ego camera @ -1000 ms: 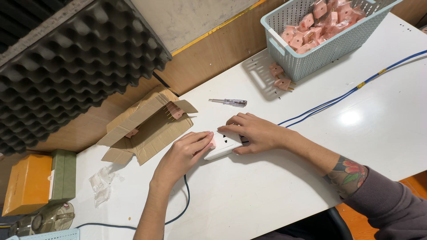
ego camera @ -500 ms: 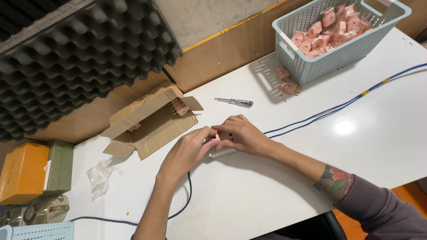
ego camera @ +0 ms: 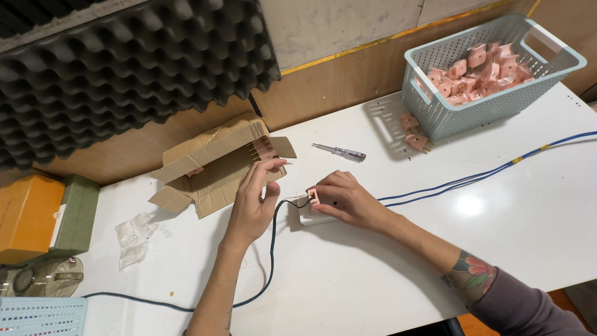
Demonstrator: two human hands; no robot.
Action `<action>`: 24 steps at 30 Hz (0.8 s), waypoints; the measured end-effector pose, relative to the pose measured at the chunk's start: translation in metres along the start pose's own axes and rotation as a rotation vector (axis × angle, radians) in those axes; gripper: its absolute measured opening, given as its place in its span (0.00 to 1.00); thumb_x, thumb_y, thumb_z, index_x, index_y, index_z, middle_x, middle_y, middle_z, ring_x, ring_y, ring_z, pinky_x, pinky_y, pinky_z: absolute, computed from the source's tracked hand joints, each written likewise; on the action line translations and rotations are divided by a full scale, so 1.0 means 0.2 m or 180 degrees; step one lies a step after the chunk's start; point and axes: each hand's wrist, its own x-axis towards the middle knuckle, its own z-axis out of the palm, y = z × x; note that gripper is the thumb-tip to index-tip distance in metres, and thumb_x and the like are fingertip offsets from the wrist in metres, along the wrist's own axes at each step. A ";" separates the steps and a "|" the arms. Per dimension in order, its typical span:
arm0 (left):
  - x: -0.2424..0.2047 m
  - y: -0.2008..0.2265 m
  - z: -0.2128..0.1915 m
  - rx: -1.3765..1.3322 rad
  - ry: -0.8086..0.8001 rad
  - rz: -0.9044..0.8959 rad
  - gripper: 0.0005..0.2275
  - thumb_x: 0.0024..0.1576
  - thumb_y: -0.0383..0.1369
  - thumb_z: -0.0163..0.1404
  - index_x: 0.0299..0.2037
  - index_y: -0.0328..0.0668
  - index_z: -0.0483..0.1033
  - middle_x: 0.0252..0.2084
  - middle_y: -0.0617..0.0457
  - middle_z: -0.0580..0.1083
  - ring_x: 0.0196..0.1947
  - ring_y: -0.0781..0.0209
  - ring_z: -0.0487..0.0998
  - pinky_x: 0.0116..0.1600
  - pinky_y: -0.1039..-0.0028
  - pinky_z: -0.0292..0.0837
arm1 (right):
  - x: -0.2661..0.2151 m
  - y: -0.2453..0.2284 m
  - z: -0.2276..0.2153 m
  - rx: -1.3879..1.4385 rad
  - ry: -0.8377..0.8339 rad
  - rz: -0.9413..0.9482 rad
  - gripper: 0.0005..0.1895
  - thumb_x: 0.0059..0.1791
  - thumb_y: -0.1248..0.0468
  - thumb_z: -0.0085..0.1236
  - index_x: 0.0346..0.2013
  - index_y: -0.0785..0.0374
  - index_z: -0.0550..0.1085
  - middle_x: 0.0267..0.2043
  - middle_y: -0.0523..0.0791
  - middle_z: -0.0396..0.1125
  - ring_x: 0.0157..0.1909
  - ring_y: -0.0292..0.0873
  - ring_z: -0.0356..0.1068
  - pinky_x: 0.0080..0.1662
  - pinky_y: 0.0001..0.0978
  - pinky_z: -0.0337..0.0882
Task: The person assembles a pink electrical plug by inserting wires and tightening screws with a screwdriver. They then plug the assembled unit into a white power strip on the table.
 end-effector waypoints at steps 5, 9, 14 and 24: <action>-0.04 -0.05 0.01 -0.0037 0.0076 -0.0098 0.36 0.70 0.65 0.28 0.70 0.49 0.75 0.59 0.49 0.80 0.64 0.48 0.82 0.71 0.50 0.70 | -0.02 0.03 0.01 -0.0198 0.0000 -0.0014 0.23 0.57 0.50 0.71 0.63 0.57 0.84 0.49 0.43 0.79 0.54 0.45 0.75 0.68 0.49 0.67; -0.05 -0.06 0.01 -0.0178 0.0082 -0.0191 0.34 0.73 0.62 0.27 0.69 0.46 0.75 0.58 0.45 0.80 0.64 0.44 0.82 0.71 0.48 0.69 | -0.02 0.03 0.02 -0.0683 0.0059 -0.0170 0.22 0.57 0.47 0.70 0.62 0.53 0.84 0.49 0.41 0.79 0.53 0.43 0.74 0.68 0.50 0.65; -0.04 -0.05 0.01 -0.0200 0.0182 -0.0130 0.33 0.74 0.60 0.27 0.70 0.47 0.75 0.59 0.45 0.81 0.65 0.43 0.82 0.72 0.47 0.68 | -0.04 0.08 0.07 -0.0956 0.0159 -0.0284 0.21 0.58 0.46 0.69 0.61 0.51 0.84 0.50 0.40 0.78 0.53 0.43 0.73 0.67 0.50 0.64; -0.21 0.32 -0.12 -0.1647 0.0645 0.0838 0.29 0.79 0.57 0.37 0.47 0.36 0.78 0.42 0.49 0.79 0.45 0.56 0.79 0.76 0.50 0.70 | -0.05 -0.01 -0.19 0.0072 0.0904 -0.0024 0.33 0.61 0.48 0.57 0.78 0.60 0.71 0.71 0.52 0.65 0.75 0.52 0.67 0.76 0.49 0.63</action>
